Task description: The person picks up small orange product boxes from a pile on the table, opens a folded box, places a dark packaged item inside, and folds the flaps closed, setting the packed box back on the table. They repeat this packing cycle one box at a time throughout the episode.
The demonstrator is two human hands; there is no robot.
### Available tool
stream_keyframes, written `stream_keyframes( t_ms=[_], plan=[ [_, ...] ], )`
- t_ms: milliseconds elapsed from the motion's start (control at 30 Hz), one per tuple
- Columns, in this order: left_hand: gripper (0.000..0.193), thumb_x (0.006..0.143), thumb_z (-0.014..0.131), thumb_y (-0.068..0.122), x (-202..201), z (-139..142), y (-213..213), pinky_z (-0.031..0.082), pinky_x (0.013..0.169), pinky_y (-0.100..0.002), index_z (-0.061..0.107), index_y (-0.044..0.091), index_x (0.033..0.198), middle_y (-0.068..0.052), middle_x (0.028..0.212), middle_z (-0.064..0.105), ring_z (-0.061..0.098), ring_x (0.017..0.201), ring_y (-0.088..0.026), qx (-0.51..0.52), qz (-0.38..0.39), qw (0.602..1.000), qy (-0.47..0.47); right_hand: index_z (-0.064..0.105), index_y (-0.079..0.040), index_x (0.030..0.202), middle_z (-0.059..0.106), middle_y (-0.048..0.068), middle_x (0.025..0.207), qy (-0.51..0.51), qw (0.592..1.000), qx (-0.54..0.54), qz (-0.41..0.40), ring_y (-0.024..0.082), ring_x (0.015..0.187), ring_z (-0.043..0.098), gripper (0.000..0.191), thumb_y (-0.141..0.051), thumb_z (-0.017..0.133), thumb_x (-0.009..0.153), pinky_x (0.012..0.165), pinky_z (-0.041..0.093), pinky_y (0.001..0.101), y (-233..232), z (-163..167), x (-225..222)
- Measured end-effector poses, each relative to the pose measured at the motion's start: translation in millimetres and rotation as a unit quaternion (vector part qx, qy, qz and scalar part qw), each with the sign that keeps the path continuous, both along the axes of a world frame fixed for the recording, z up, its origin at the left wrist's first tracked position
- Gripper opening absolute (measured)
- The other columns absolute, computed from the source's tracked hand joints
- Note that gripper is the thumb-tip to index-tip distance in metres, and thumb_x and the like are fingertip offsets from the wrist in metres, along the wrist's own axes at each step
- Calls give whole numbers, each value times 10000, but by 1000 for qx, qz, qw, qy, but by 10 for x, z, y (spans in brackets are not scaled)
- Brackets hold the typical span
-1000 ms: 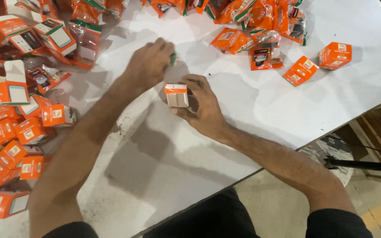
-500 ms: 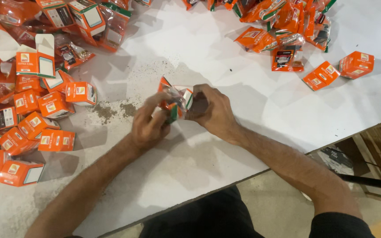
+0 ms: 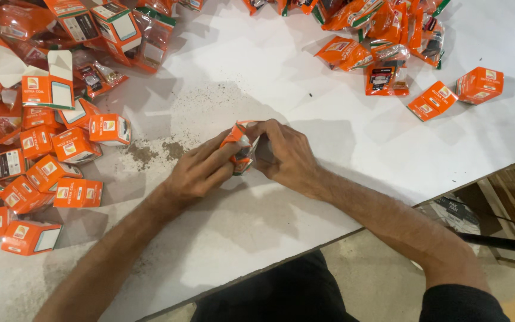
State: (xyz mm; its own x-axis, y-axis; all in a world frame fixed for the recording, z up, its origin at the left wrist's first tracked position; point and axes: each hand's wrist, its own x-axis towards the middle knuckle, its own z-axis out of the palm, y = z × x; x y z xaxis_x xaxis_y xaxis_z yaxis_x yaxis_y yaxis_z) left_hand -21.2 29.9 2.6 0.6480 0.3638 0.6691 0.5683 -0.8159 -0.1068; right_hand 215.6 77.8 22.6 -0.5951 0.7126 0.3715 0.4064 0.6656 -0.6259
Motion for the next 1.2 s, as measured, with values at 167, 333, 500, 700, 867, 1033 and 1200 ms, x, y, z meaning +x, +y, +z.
stream_keyframes(
  t_ms=[167, 333, 500, 700, 867, 1033, 1200],
  plan=[
    [243, 935, 756, 12, 72, 27, 49, 151, 1259, -630, 616, -7, 1133, -194, 1351, 657, 325, 1520, -391, -73, 61, 992, -79, 443, -76, 1230, 721, 150, 1143, 5, 1000, -18, 14, 357, 988, 714, 608, -156, 873, 808, 815, 584, 464, -18, -59, -7],
    [377, 848, 743, 9, 188, 127, 46, 147, 1260, -690, 658, -11, 1215, -107, 1308, 617, 298, 1537, -433, -129, 135, 980, -71, 421, -64, 1320, 701, 182, 1089, -15, 998, -47, -26, 385, 972, 695, 682, -229, 873, 837, 806, 570, 480, -58, -36, -33],
    [195, 869, 738, 49, 407, 261, 66, 270, 1159, -652, 659, 34, 1046, -211, 1291, 370, 234, 1443, -527, -200, 227, 945, -128, 422, -93, 1374, 729, 139, 1147, 21, 1000, -14, 12, 363, 1034, 716, 677, -189, 844, 853, 895, 577, 469, -62, -37, -21],
    [473, 874, 748, 136, 360, 224, 212, 567, 832, -363, 515, 144, 1285, -181, 1237, 552, 616, 1071, -270, -562, 199, 705, -384, 400, -84, 1350, 669, 174, 1217, 34, 997, -62, -17, 355, 1090, 703, 682, -234, 862, 871, 889, 591, 452, -31, -139, 19],
    [171, 877, 709, 56, 368, 20, 356, 522, 596, -294, 612, -51, 968, -170, 916, 731, 679, 773, -152, -600, 99, 623, -492, 409, -58, 1368, 652, 187, 1289, 46, 998, -41, 15, 375, 1198, 669, 671, -242, 852, 898, 954, 575, 440, -21, -182, 17],
    [135, 920, 630, 19, 324, 23, 330, 526, 612, -291, 608, -28, 1044, -131, 863, 634, 627, 738, -131, -580, 112, 691, -417, 567, -30, 1373, 671, 193, 1361, 27, 996, 66, 48, 324, 1096, 680, 591, -173, 835, 866, 971, 547, 454, -2, -124, 20],
    [282, 837, 568, 82, 3, 199, 240, 614, 683, -279, 664, 11, 1092, -84, 881, 705, 695, 707, -145, -709, -26, 493, -504, 585, -12, 1340, 652, 203, 1291, 3, 997, 71, 42, 380, 1183, 619, 549, -113, 809, 848, 917, 573, 450, 5, -82, -51]
  ],
)
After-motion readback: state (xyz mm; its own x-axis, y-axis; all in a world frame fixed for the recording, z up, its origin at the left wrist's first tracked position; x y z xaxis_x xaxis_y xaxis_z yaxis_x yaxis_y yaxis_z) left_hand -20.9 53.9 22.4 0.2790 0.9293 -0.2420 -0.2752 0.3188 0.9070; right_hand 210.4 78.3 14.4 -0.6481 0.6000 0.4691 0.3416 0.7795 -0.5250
